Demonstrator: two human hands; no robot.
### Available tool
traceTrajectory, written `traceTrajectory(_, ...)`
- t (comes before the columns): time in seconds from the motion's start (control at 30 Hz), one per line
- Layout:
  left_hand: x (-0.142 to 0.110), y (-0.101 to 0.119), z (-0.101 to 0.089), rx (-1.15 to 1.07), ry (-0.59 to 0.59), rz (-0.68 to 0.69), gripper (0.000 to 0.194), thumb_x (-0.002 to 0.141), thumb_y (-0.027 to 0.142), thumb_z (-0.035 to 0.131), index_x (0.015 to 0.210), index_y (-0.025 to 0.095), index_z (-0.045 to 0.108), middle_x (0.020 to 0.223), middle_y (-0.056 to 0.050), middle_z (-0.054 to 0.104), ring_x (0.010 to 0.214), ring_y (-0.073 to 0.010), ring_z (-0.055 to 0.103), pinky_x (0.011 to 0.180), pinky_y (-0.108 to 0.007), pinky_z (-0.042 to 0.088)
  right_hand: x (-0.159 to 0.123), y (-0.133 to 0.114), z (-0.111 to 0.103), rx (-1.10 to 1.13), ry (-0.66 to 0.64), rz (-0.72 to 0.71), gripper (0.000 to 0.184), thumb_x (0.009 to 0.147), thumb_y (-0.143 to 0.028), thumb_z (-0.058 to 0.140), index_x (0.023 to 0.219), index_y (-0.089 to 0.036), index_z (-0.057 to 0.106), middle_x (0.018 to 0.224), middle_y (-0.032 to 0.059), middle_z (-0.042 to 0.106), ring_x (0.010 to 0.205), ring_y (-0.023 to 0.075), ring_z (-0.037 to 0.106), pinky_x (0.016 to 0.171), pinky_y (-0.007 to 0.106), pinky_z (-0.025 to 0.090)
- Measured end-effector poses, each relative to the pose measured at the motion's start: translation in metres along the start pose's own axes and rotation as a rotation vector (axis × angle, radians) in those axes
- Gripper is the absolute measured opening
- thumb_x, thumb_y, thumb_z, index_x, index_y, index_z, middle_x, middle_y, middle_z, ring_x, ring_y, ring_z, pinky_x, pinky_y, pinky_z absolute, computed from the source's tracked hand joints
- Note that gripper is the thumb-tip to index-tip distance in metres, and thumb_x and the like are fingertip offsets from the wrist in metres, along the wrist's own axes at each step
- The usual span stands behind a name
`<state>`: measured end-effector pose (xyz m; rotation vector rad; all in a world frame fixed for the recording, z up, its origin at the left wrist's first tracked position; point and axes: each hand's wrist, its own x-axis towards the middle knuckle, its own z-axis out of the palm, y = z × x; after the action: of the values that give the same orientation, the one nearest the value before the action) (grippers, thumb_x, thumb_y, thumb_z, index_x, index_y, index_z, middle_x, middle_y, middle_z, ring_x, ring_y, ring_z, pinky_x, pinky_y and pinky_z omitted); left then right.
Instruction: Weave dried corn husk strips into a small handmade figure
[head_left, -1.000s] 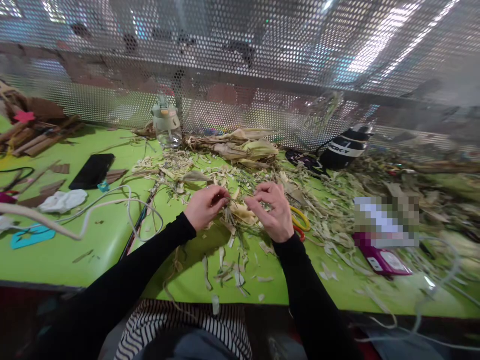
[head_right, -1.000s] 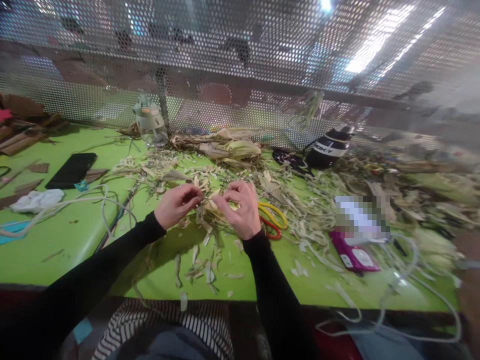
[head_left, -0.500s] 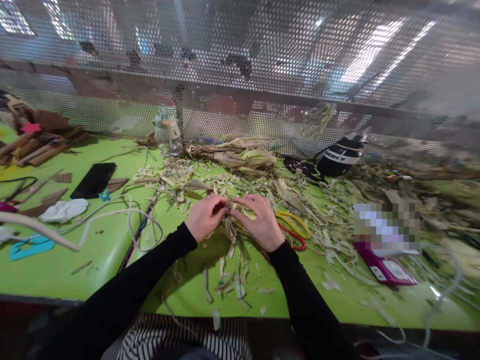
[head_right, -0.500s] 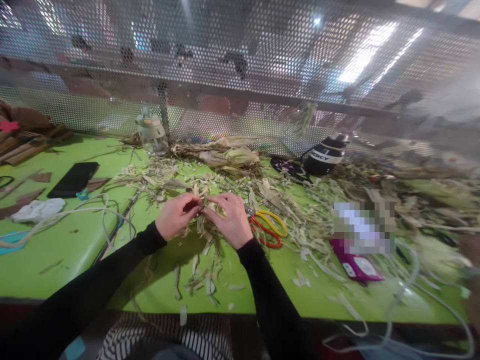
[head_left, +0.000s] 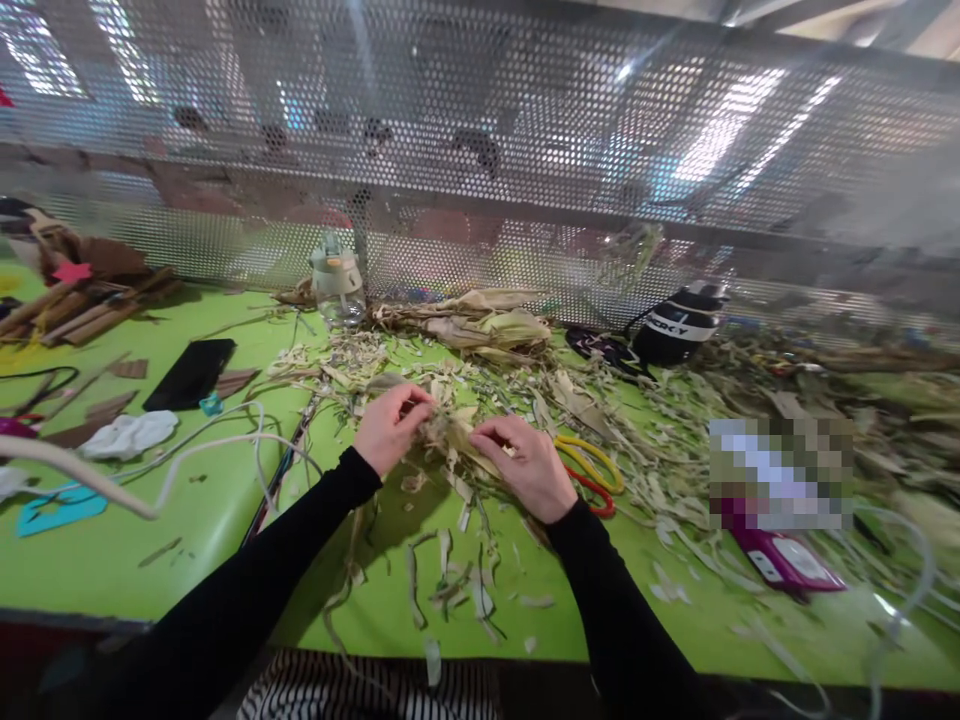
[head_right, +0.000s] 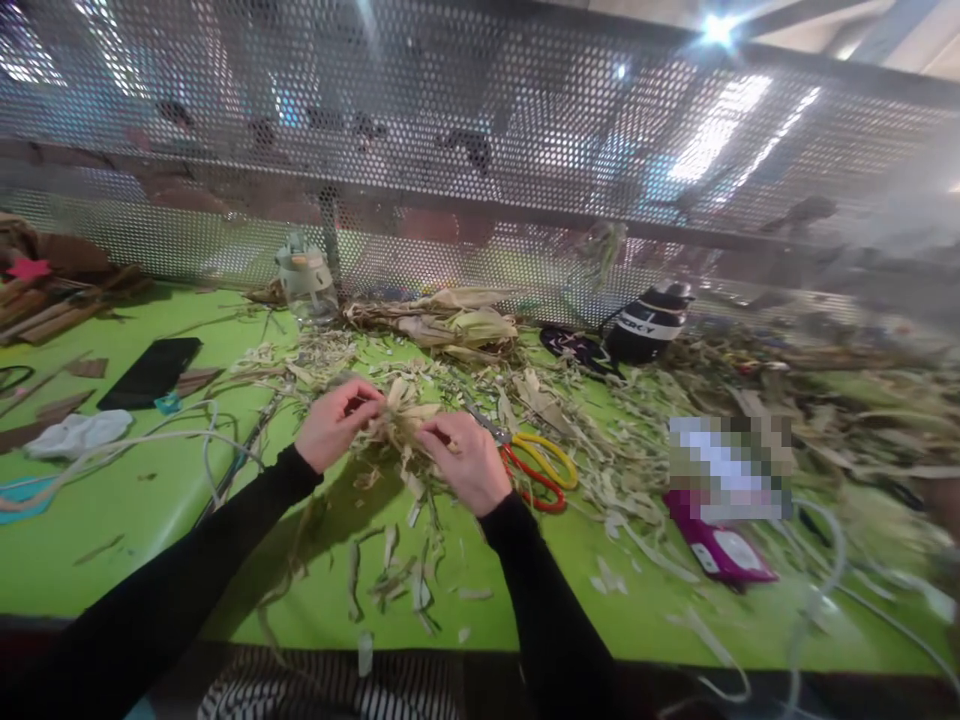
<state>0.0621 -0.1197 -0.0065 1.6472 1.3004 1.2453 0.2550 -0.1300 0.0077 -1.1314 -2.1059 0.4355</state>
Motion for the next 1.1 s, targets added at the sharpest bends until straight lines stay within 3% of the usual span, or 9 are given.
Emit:
traceTrajectory(0.07,0.004,-0.003,-0.004,0.004,0.034,-0.018,0.014,0.082,0.029,0.053,0.082,0.016,0.059,0.072,0.000,0.061,0.064,-0.0114,0.056,0.061,-0.022,0.042,0.000,-0.002,0.000,0.025,-0.048,0.029,0.016,0.085,-0.028,0.056,0.073,-0.020,0.061,0.071,0.0016,0.063,0.068,0.0156,0.055,0.063,0.028,0.041)
traceTrajectory(0.13,0.005,-0.005,-0.004,-0.028,-0.020,-0.046,0.017,0.081,0.031,0.052,0.083,0.016,0.059,0.070,0.001,0.060,0.061,-0.0108,0.054,0.059,-0.022,0.042,0.000,-0.003,0.001,0.123,-0.042,0.073,0.015,0.085,-0.029,0.056,0.074,-0.020,0.059,0.072,0.0015,0.061,0.066,0.0147,0.053,0.062,0.028,0.040)
traceTrajectory(0.3,0.000,-0.001,0.007,-0.168,-0.274,-0.119,0.024,0.081,0.039,0.052,0.081,0.016,0.056,0.064,0.002,0.055,0.054,-0.0097,0.050,0.053,-0.022,0.040,-0.003,-0.005,0.010,0.752,0.005,0.184,0.013,0.084,-0.032,0.057,0.079,-0.020,0.053,0.096,0.0023,0.061,0.059,0.0084,0.048,0.054,0.023,0.037)
traceTrajectory(0.43,-0.005,0.009,0.005,-0.184,-0.312,-0.090,0.023,0.082,0.038,0.050,0.076,0.016,0.054,0.063,0.003,0.052,0.055,-0.0092,0.048,0.054,-0.022,0.039,-0.005,-0.005,0.019,1.029,-0.009,0.269,0.018,0.083,-0.035,0.058,0.077,-0.020,0.049,0.078,-0.0026,0.059,0.046,0.0043,0.040,0.045,0.020,0.026)
traceTrajectory(0.57,-0.009,0.015,0.004,-0.244,-0.282,-0.021,0.022,0.082,0.034,0.053,0.069,0.016,0.051,0.072,0.001,0.052,0.055,-0.0068,0.044,0.051,-0.020,0.038,-0.003,-0.006,0.026,1.056,0.030,0.365,0.024,0.080,-0.038,0.062,0.074,-0.020,0.048,0.068,-0.0048,0.053,0.045,0.0042,0.039,0.043,0.019,0.025)
traceTrajectory(0.7,-0.011,0.012,0.016,-0.730,-0.255,-0.302,0.023,0.079,0.037,0.057,0.072,0.017,0.048,0.065,0.003,0.050,0.049,-0.0065,0.045,0.038,-0.016,0.031,-0.001,-0.007,0.028,1.078,0.060,0.422,0.027,0.078,-0.041,0.064,0.073,-0.019,0.049,0.068,-0.0044,0.053,0.048,0.0045,0.040,0.044,0.018,0.030)
traceTrajectory(0.8,-0.010,0.010,0.024,-0.930,-0.226,-0.412,0.026,0.072,0.036,0.066,0.072,0.017,0.047,0.074,0.001,0.057,0.052,-0.0057,0.050,0.036,-0.014,0.029,-0.001,-0.006,0.027,1.051,0.083,0.451,0.028,0.077,-0.043,0.065,0.074,-0.020,0.050,0.066,-0.0042,0.051,0.050,0.0060,0.043,0.044,0.018,0.034)
traceTrajectory(1.0,-0.008,0.009,0.022,-0.909,-0.182,-0.380,0.029,0.070,0.035,0.068,0.067,0.015,0.047,0.060,0.004,0.050,0.042,-0.0017,0.037,0.037,-0.014,0.025,-0.001,-0.007,0.026,0.859,-0.028,0.355,0.027,0.081,-0.043,0.060,0.074,-0.020,0.051,0.065,-0.0040,0.051,0.051,0.0076,0.047,0.049,0.022,0.040)
traceTrajectory(1.1,-0.008,0.006,0.019,-0.850,-0.201,-0.391,0.030,0.070,0.037,0.069,0.069,0.015,0.048,0.063,0.004,0.051,0.043,-0.0019,0.039,0.038,-0.014,0.026,-0.001,-0.005,0.025,0.805,-0.037,0.326,0.025,0.083,-0.041,0.059,0.073,-0.019,0.052,0.064,-0.0042,0.053,0.051,0.0076,0.049,0.052,0.022,0.041)
